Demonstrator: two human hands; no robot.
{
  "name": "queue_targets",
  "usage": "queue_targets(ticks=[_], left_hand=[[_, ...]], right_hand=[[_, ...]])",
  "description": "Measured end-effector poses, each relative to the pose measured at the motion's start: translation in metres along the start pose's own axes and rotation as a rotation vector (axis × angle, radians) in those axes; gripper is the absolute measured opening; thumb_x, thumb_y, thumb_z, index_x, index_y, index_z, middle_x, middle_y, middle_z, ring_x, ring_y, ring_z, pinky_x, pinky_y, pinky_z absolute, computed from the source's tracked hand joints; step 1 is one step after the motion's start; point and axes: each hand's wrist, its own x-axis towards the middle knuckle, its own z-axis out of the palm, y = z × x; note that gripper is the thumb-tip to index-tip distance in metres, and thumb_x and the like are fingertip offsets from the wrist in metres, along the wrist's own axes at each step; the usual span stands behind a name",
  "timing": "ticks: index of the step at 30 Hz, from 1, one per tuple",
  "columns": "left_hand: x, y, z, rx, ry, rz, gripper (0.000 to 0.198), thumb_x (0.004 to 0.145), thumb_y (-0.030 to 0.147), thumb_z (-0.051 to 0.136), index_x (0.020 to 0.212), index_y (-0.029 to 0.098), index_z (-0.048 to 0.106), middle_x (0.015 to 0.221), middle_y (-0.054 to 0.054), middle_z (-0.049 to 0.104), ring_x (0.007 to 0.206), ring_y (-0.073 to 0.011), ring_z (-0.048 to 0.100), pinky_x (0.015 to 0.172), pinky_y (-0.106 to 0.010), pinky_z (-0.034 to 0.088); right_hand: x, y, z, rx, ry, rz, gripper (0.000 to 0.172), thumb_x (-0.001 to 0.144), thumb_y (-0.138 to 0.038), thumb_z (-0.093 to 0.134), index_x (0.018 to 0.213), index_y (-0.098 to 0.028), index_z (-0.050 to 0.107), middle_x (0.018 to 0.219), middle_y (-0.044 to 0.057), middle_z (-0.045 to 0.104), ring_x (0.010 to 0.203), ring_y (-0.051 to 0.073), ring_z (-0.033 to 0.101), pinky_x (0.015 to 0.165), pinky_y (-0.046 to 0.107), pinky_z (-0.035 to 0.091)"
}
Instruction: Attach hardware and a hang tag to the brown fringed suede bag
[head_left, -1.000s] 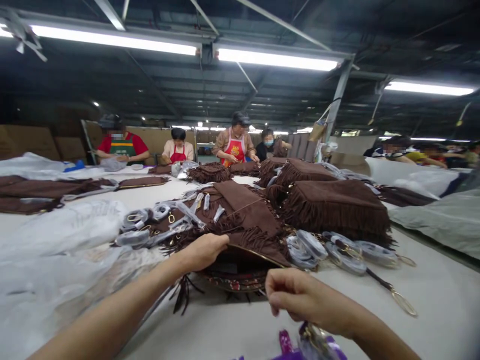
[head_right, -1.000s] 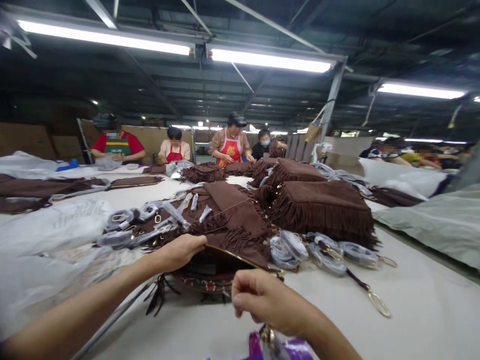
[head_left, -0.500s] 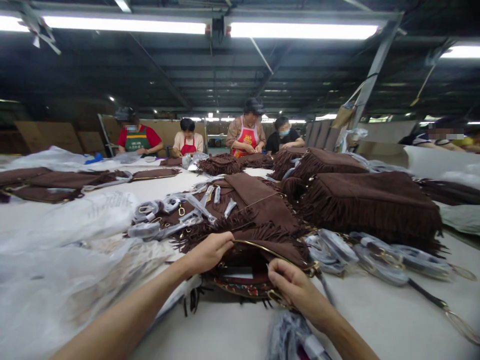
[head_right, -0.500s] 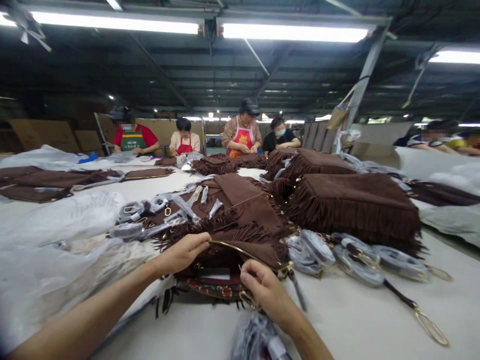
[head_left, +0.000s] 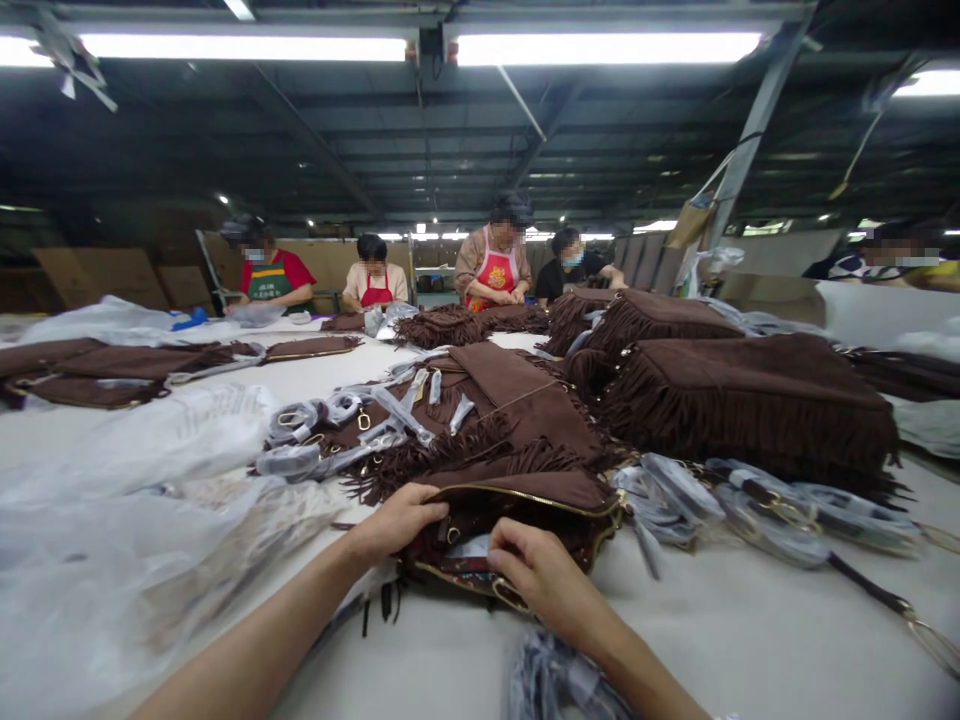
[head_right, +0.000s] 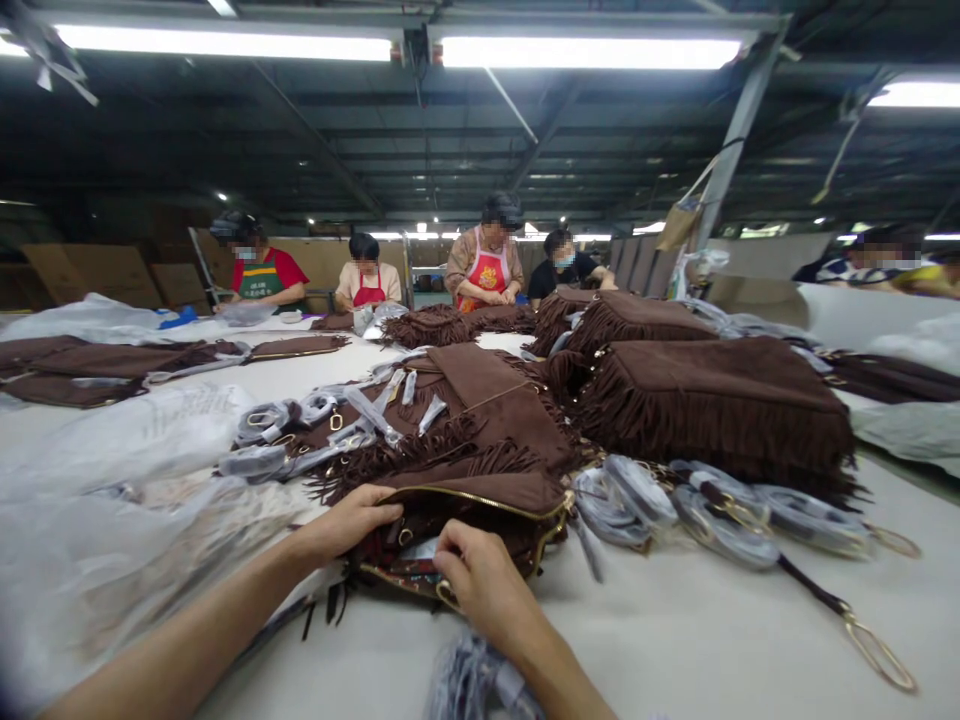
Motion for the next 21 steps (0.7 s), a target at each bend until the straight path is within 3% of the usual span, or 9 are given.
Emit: queue_targets(ticks=[8,10,14,16,18,21], left_hand=[[0.001,-0.007,0.004,-0.216,0.016,-0.041,0.033,0.061,0.047,0.062,0.071,0.015,0.058,0.062,0.001,0.053,0.055,-0.0125,0.042,0.053,-0.024,0.032],[0.001,-0.007,0.004,-0.248,0.011,-0.044,0.034,0.060,0.046,0.063,0.070,0.014,0.059,0.061,0.001,0.053,0.055,-0.0125,0.042,0.053,-0.024,0.032],[0.000,-0.008,0.003,-0.303,0.008,-0.050,0.033,0.059,0.045,0.064,0.069,0.014,0.061,0.059,0.002,0.054,0.053,-0.0123,0.043,0.053,-0.024,0.033],[0.000,-0.008,0.002,-0.328,0.020,-0.054,0.032,0.058,0.044,0.065,0.069,0.014,0.061,0.060,0.002,0.055,0.054,-0.0123,0.045,0.053,-0.024,0.034],[0.000,-0.009,0.002,-0.351,0.031,-0.064,0.032,0.058,0.044,0.066,0.070,0.015,0.061,0.060,0.002,0.056,0.054,-0.0124,0.046,0.052,-0.024,0.035],[0.000,-0.010,0.004,-0.378,0.040,-0.085,0.033,0.058,0.045,0.067,0.071,0.016,0.060,0.057,0.003,0.055,0.050,-0.0116,0.045,0.050,-0.023,0.034]], right_hand=[[0.016,-0.017,0.020,-0.203,0.055,-0.007,0.017,0.082,-0.010,0.052,0.071,-0.020,0.061,0.072,0.002,0.065,0.071,0.018,0.059,0.067,0.027,0.038],[0.017,-0.016,0.024,-0.211,0.026,-0.038,0.016,0.083,-0.010,0.051,0.084,-0.019,0.064,0.075,0.002,0.066,0.073,0.019,0.061,0.067,0.028,0.040],[0.018,-0.009,0.026,-0.217,-0.048,-0.090,0.036,0.083,-0.011,0.050,0.117,-0.016,0.060,0.080,0.004,0.069,0.076,0.021,0.064,0.072,0.029,0.044],[0.016,-0.004,0.024,-0.206,-0.023,-0.150,0.030,0.085,-0.013,0.049,0.111,-0.017,0.063,0.085,0.005,0.070,0.079,0.021,0.065,0.074,0.029,0.046],[0.012,0.001,0.021,-0.156,0.001,-0.201,0.016,0.088,-0.018,0.050,0.092,-0.020,0.065,0.080,0.002,0.068,0.074,0.018,0.064,0.071,0.026,0.046],[0.006,0.009,0.017,-0.077,0.054,-0.171,0.012,0.088,-0.023,0.055,0.077,-0.021,0.061,0.069,-0.002,0.065,0.064,0.015,0.060,0.062,0.023,0.044]])
